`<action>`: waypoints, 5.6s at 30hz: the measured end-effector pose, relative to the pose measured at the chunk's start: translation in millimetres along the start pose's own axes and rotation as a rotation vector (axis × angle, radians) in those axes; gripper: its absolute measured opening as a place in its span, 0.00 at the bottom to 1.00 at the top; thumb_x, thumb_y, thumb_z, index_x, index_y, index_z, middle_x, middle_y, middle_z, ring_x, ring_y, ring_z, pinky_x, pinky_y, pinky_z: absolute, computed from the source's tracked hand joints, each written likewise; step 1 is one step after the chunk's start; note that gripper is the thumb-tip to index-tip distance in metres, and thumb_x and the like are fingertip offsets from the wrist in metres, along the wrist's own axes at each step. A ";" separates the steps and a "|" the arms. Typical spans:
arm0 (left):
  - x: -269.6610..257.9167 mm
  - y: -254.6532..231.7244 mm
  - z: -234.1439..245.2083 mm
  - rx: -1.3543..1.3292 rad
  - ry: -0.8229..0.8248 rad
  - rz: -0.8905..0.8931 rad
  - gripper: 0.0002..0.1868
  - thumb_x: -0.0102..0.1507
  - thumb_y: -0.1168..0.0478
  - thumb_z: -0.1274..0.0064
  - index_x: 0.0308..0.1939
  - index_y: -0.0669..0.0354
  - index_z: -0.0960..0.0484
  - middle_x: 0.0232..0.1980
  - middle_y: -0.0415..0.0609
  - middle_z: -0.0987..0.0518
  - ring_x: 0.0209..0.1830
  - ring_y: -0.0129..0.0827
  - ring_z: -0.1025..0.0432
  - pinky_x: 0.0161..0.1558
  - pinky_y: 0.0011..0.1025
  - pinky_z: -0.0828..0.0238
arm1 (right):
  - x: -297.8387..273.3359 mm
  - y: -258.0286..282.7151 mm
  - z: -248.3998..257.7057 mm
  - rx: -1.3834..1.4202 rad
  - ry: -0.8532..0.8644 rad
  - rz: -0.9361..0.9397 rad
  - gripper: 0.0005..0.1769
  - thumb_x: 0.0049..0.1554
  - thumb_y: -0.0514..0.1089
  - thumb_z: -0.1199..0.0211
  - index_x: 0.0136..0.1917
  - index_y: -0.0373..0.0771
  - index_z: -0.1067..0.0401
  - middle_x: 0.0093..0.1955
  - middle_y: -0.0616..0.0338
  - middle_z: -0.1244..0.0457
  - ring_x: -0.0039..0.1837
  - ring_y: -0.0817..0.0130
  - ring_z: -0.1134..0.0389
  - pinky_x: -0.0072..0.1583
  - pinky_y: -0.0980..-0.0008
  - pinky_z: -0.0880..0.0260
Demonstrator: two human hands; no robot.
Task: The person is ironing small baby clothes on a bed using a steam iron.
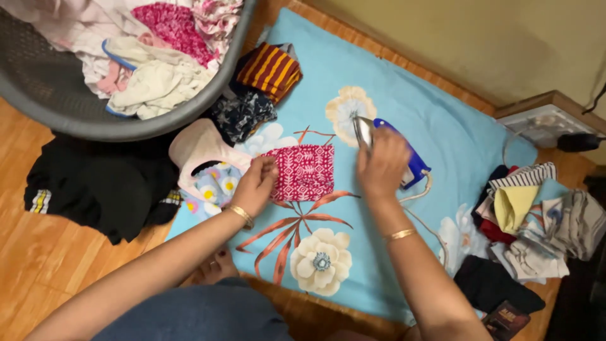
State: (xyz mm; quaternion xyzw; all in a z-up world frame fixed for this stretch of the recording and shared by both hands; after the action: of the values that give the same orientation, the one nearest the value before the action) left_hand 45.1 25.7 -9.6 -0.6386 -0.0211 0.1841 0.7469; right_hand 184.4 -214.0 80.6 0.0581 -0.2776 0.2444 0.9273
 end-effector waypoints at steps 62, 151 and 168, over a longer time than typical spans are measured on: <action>20.1 24.2 44.9 0.478 -0.208 0.204 0.31 0.55 0.45 0.34 0.51 0.65 0.26 0.40 0.60 0.19 0.40 0.48 0.23 0.44 0.39 0.28 | 61.2 88.0 -35.9 0.354 0.450 -0.108 0.28 0.48 0.63 0.26 0.46 0.40 0.29 0.40 0.48 0.30 0.40 0.47 0.27 0.41 0.50 0.28; 13.8 -220.5 242.9 0.753 -0.893 -0.755 0.17 0.62 0.71 0.46 0.55 0.66 0.24 0.58 0.61 0.25 0.64 0.55 0.31 0.65 0.50 0.37 | 167.1 193.8 53.6 0.681 0.054 0.118 0.23 0.55 0.46 0.30 0.59 0.33 0.30 0.63 0.44 0.35 0.67 0.44 0.36 0.68 0.51 0.37; 25.7 -180.3 283.6 0.498 -0.742 -0.476 0.10 0.70 0.67 0.51 0.54 0.66 0.23 0.50 0.57 0.21 0.50 0.52 0.27 0.52 0.42 0.31 | 221.8 327.8 -4.8 0.815 0.444 0.383 0.12 0.53 0.40 0.31 0.52 0.39 0.23 0.54 0.51 0.31 0.58 0.52 0.30 0.61 0.58 0.31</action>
State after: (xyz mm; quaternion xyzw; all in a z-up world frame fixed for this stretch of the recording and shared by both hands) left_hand 38.1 280.7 210.6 -0.3101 -0.3857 0.2226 0.8400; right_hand 188.7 167.0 187.9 0.3099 0.0388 0.5052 0.8045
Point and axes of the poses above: each hand's wrist, its own x-axis towards the middle knuckle, its own z-axis out of the back of the hand, y = z × x, the point moved 5 cm from there along x, towards the middle knuckle
